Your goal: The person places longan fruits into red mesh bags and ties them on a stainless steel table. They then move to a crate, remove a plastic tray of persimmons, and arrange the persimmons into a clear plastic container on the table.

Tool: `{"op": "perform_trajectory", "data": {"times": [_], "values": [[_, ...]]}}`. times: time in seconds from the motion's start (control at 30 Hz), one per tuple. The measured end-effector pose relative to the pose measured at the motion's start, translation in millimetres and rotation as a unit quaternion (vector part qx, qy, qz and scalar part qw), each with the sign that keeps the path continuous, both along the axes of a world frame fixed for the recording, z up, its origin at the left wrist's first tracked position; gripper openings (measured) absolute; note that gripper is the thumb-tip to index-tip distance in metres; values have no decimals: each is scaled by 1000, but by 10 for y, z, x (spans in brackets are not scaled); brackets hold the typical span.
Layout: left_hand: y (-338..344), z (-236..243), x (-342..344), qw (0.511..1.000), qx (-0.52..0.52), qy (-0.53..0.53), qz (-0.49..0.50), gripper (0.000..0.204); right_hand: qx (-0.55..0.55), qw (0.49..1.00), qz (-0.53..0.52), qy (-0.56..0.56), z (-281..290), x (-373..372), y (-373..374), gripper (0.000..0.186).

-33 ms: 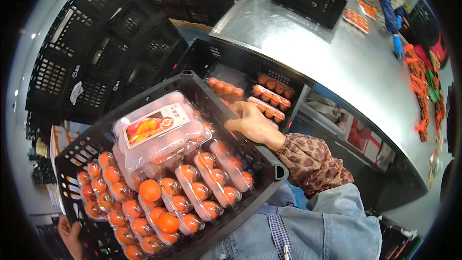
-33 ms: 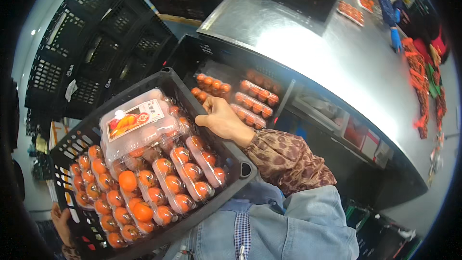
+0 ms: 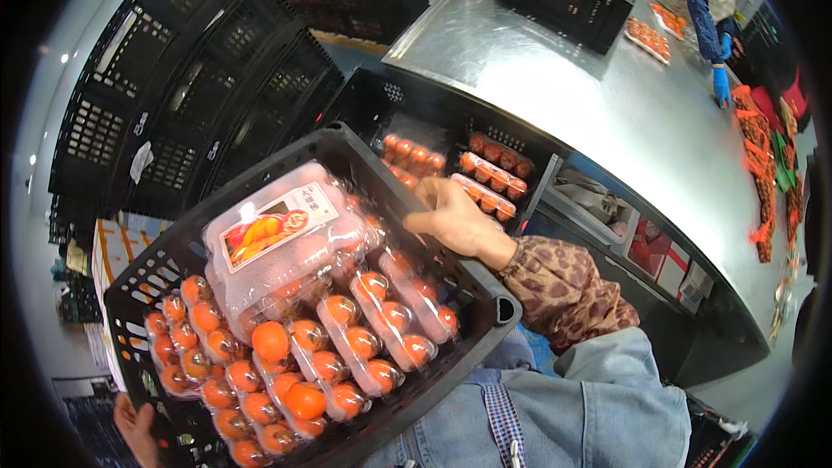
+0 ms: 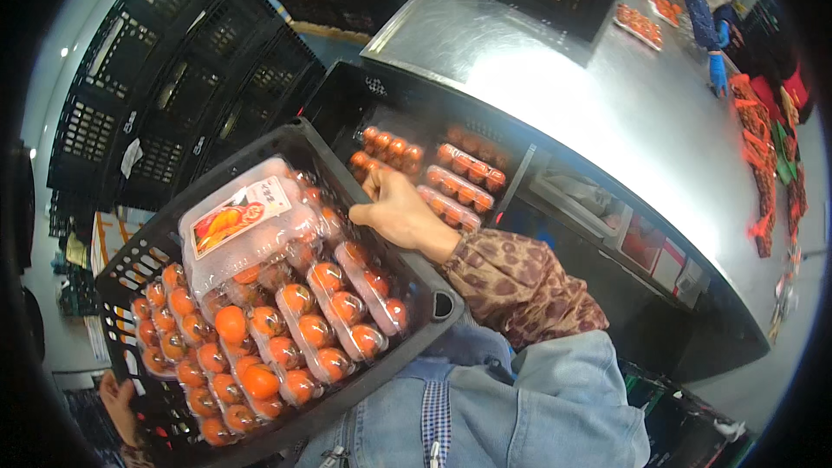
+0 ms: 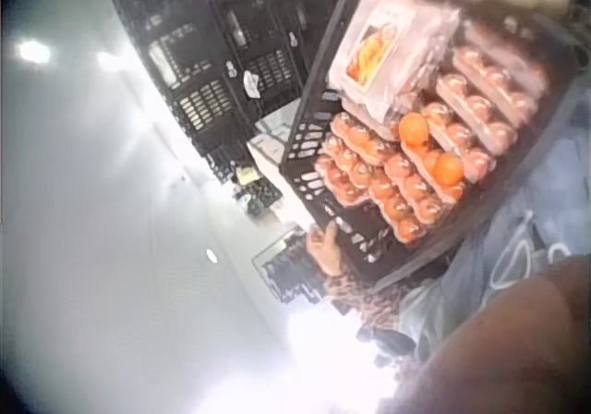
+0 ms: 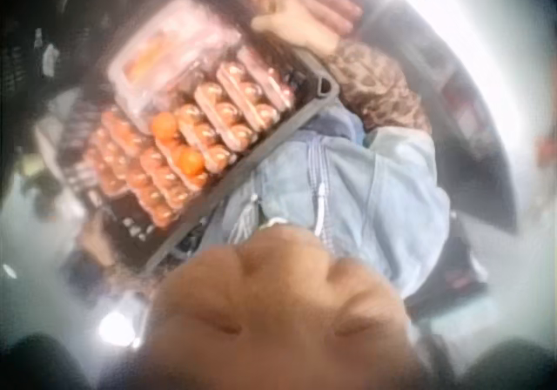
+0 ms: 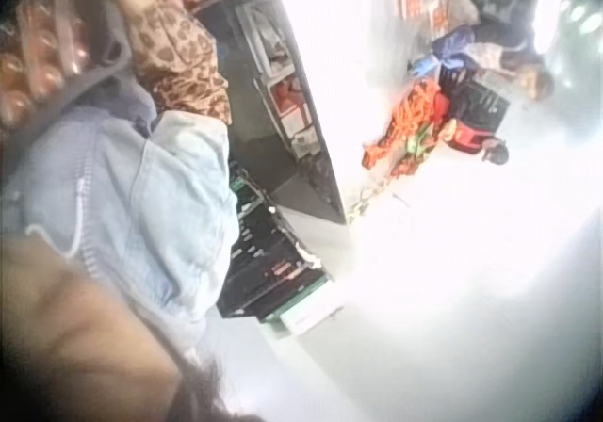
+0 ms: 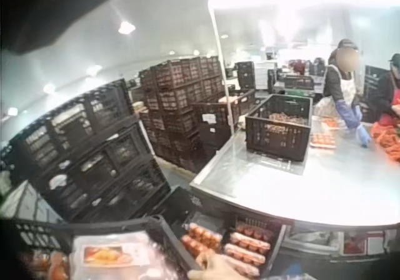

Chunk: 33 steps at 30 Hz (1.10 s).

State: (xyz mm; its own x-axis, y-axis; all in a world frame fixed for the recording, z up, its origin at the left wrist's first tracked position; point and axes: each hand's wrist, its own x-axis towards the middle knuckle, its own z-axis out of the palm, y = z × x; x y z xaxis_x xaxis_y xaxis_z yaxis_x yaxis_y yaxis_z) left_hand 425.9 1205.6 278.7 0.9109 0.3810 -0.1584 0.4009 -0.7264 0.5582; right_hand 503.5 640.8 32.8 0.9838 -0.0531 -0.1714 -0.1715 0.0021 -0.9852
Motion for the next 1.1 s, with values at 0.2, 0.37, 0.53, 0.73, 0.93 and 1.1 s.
{"op": "perform_trajectory", "data": {"times": [0.2, 0.37, 0.53, 0.73, 0.93, 1.1], "values": [[-208, -438, -1010, 997, -69, 32, 16, 56, -52, 996, 58, -40, 350, 228, 166, 26], [-186, -766, -677, 987, -151, -46, 1, 31, -80, 996, 38, -23, 449, 30, 252, 24], [-64, -897, -388, 969, -175, -163, -66, 23, -38, 997, -24, -55, 584, -369, 110, 21], [-1099, -605, 472, 959, -200, -94, -175, 22, -14, 992, -117, -44, 806, -649, -966, 18], [-2926, -480, 1632, 938, -158, -60, -301, 21, -100, 965, -226, -88, 1153, -916, -2557, 16], [-4455, -853, 2672, 875, -217, -70, -427, 23, -156, 924, -341, -72, 1109, -1230, -3557, 17]]}}
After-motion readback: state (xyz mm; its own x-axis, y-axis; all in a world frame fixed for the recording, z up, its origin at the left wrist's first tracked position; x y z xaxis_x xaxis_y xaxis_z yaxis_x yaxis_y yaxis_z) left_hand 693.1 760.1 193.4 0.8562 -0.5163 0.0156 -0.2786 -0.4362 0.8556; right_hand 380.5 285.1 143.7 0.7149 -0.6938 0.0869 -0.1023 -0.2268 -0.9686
